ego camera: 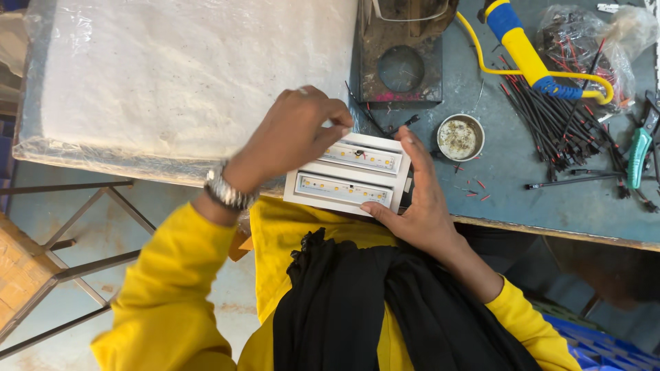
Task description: The person strips wire ends with pliers, solders wires to a small metal component, and then connects and solders wires to an LED light fixture. They use a soldering iron and pliers to complete the assembly.
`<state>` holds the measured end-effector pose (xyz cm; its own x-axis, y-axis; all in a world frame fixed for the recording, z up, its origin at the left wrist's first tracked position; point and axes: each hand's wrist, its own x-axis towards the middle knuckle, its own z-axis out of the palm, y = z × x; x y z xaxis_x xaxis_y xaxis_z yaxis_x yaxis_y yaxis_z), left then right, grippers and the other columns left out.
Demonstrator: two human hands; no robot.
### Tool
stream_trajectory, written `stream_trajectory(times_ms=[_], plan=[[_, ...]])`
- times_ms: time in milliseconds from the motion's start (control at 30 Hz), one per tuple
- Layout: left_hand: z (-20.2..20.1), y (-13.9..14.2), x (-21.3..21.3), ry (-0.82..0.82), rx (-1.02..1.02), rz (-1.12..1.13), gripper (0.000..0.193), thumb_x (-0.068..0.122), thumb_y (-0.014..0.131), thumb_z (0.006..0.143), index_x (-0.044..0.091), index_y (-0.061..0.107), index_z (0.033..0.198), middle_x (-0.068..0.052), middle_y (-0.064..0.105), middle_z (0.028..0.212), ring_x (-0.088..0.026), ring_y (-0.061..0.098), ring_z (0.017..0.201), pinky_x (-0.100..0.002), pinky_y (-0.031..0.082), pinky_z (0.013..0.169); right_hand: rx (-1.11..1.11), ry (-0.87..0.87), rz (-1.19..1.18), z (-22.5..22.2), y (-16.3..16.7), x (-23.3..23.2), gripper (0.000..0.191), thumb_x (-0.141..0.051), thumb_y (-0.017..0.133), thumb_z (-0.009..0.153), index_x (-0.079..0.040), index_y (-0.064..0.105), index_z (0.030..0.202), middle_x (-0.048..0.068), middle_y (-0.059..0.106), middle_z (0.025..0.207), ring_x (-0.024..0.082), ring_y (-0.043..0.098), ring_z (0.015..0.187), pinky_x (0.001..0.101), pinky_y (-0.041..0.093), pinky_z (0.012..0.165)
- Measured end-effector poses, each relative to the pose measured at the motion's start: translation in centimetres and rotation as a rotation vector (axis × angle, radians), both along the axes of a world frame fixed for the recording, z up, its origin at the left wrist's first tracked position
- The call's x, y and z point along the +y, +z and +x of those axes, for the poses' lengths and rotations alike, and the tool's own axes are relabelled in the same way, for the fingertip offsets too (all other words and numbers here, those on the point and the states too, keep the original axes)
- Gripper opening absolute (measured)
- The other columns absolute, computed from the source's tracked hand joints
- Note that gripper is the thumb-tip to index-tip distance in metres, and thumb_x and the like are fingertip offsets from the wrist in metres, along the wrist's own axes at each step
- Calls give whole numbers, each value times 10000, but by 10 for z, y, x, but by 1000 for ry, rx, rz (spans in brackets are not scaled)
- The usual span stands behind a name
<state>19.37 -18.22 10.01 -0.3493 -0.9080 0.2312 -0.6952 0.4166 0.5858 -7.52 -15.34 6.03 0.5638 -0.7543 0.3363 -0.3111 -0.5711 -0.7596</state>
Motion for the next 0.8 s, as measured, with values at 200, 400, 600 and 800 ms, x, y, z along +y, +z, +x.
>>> stream_trajectory(times_ms=[200, 400, 600, 800], plan=[[-21, -8, 36, 118, 219, -91, 200, 111, 737, 763, 75, 674, 949, -147, 724, 1148, -344, 645, 1094, -471, 486, 980, -110, 115, -70, 1, -16, -9, 1087, -109, 898, 818, -162, 154, 1609, 242, 273, 1672, 411, 337, 1568, 499, 337, 1294], [-28, -5, 36, 245, 144, 33, 181, 156, 812, 734, 114, 710, 878, -57, 739, 871, -309, 644, 925, -453, 456, 816, -121, 151, -140, -1, -19, -10, 1130, -166, 924, 814, -304, 140, 1617, 252, 249, 1660, 414, 394, 1530, 531, 419, 1249], [-23, -2, 35, 236, 212, 123, 209, 208, 835, 743, 108, 688, 854, -40, 710, 805, -275, 626, 794, -403, 483, 695, -120, 166, -229, -2, -14, -6, 1159, -205, 936, 802, -379, 127, 1614, 239, 275, 1626, 435, 394, 1503, 558, 426, 1214], [-22, -4, 39, 265, 246, 93, 226, 209, 821, 732, 121, 658, 863, -7, 707, 842, -256, 623, 824, -393, 478, 744, -116, 176, -228, 2, -6, -3, 1171, -181, 938, 814, -416, 121, 1620, 216, 261, 1630, 424, 421, 1487, 540, 473, 1194]])
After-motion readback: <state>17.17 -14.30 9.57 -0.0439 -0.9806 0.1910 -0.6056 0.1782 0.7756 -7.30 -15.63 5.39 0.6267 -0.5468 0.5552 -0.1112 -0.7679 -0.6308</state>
